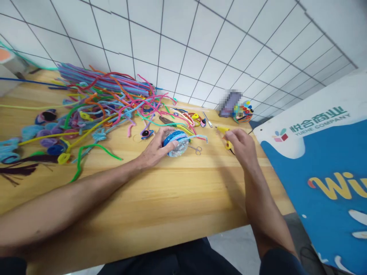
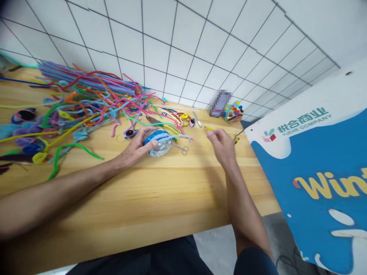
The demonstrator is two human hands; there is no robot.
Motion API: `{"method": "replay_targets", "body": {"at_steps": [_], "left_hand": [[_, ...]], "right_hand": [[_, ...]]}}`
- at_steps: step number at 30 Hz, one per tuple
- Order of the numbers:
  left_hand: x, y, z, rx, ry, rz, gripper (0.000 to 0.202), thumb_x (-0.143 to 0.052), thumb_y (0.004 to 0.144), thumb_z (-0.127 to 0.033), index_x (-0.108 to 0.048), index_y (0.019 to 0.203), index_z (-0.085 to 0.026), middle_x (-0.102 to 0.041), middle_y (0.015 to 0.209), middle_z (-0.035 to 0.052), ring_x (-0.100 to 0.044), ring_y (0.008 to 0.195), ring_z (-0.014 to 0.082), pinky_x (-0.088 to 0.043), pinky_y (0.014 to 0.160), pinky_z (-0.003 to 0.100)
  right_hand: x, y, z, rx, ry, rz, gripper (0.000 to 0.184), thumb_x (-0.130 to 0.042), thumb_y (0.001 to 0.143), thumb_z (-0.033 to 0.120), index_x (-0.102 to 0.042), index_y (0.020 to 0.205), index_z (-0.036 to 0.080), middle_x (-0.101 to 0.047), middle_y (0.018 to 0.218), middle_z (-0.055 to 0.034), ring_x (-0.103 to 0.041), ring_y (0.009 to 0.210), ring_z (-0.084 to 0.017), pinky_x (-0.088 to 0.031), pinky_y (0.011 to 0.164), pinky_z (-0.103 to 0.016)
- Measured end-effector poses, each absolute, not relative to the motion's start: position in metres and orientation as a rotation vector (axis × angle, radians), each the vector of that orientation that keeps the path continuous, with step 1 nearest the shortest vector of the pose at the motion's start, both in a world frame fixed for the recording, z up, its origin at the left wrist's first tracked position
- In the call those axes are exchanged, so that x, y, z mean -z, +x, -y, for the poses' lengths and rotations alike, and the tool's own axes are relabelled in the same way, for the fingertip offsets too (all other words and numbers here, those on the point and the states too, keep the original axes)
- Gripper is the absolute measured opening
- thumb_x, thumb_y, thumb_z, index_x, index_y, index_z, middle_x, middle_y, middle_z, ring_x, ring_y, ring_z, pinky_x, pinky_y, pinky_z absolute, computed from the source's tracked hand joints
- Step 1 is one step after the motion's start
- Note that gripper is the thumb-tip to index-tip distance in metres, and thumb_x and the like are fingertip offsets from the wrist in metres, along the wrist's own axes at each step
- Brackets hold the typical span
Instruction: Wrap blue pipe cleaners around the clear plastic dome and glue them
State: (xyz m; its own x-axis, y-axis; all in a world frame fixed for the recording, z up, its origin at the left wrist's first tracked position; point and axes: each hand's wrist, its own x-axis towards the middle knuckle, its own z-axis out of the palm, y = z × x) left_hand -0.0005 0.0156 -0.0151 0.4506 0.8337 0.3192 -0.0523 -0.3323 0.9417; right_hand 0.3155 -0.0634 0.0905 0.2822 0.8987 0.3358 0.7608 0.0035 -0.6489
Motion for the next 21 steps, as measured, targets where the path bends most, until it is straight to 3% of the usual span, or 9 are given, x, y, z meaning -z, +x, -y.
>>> {"method": "replay_targets", "body": {"at_steps": [3,5,8,10,16,18,21], "left_hand": [[0.016,0.001,-0.016,-1.067,1.652,-0.660,0.059,-0.072,0.100,-0.059,-0.051,0.143,-0.024,-0.063,0.148,0.0125,-0.063,0.138,0.0315,-0.049,0.123,0.054],[0.016,0.002,-0.018,-1.080,1.660,-0.645,0.059,-0.071,0.100,-0.059,-0.051,0.143,-0.023,-0.064,0.148,0.0132,-0.064,0.137,0.0313,-0.049,0.123,0.053],[0.016,0.002,-0.019,-1.096,1.671,-0.641,0.059,-0.070,0.101,-0.058,-0.050,0.143,-0.022,-0.064,0.147,0.0144,-0.065,0.137,0.0313,-0.051,0.122,0.053],[0.017,0.002,-0.020,-1.105,1.680,-0.639,0.059,-0.070,0.101,-0.058,-0.050,0.143,-0.021,-0.064,0.147,0.0148,-0.064,0.139,0.0316,-0.051,0.123,0.053],[0.020,0.000,-0.021,-1.114,1.688,-0.650,0.060,-0.068,0.102,-0.062,-0.053,0.145,-0.022,-0.064,0.148,0.0147,-0.062,0.142,0.0326,-0.048,0.126,0.054],[0.021,0.000,-0.021,-1.120,1.683,-0.654,0.061,-0.068,0.102,-0.064,-0.053,0.145,-0.022,-0.064,0.148,0.0144,-0.062,0.141,0.0327,-0.047,0.126,0.055],[0.023,0.002,-0.021,-1.130,1.673,-0.657,0.061,-0.066,0.103,-0.064,-0.053,0.146,-0.023,-0.064,0.148,0.0136,-0.061,0.141,0.0327,-0.048,0.126,0.055]], "right_hand": [[-0.067,0.362,0.072,-0.184,-2.116,1.357,0.041,-0.066,0.088,0.060,-0.068,0.069,0.024,-0.071,0.071,-0.0049,-0.062,0.074,-0.024,-0.049,0.073,-0.037],[-0.049,0.381,0.067,-0.184,-2.218,1.242,0.036,-0.074,0.079,0.059,-0.073,0.083,0.023,-0.079,0.086,-0.0086,-0.067,0.082,-0.026,-0.054,0.080,-0.039],[-0.029,0.390,0.047,-0.150,-2.238,1.217,0.051,-0.078,0.073,0.052,-0.074,0.109,0.016,-0.080,0.118,-0.0189,-0.071,0.101,-0.030,-0.057,0.093,-0.043],[-0.022,0.389,0.032,-0.143,-2.260,1.211,0.056,-0.079,0.072,0.049,-0.073,0.115,0.014,-0.078,0.122,-0.0230,-0.071,0.105,-0.032,-0.057,0.094,-0.045],[-0.021,0.383,0.010,-0.241,-2.272,1.231,0.030,-0.079,0.072,0.046,-0.074,0.086,0.020,-0.081,0.093,-0.0187,-0.073,0.096,-0.037,-0.056,0.090,-0.049],[-0.024,0.381,0.012,-0.258,-2.228,1.237,0.032,-0.074,0.077,0.047,-0.076,0.090,0.018,-0.082,0.097,-0.0183,-0.075,0.098,-0.036,-0.057,0.090,-0.048],[-0.030,0.370,0.029,-0.283,-2.000,1.279,0.042,-0.070,0.084,0.050,-0.077,0.112,0.018,-0.082,0.121,-0.0154,-0.076,0.106,-0.031,-0.060,0.093,-0.044]]}}
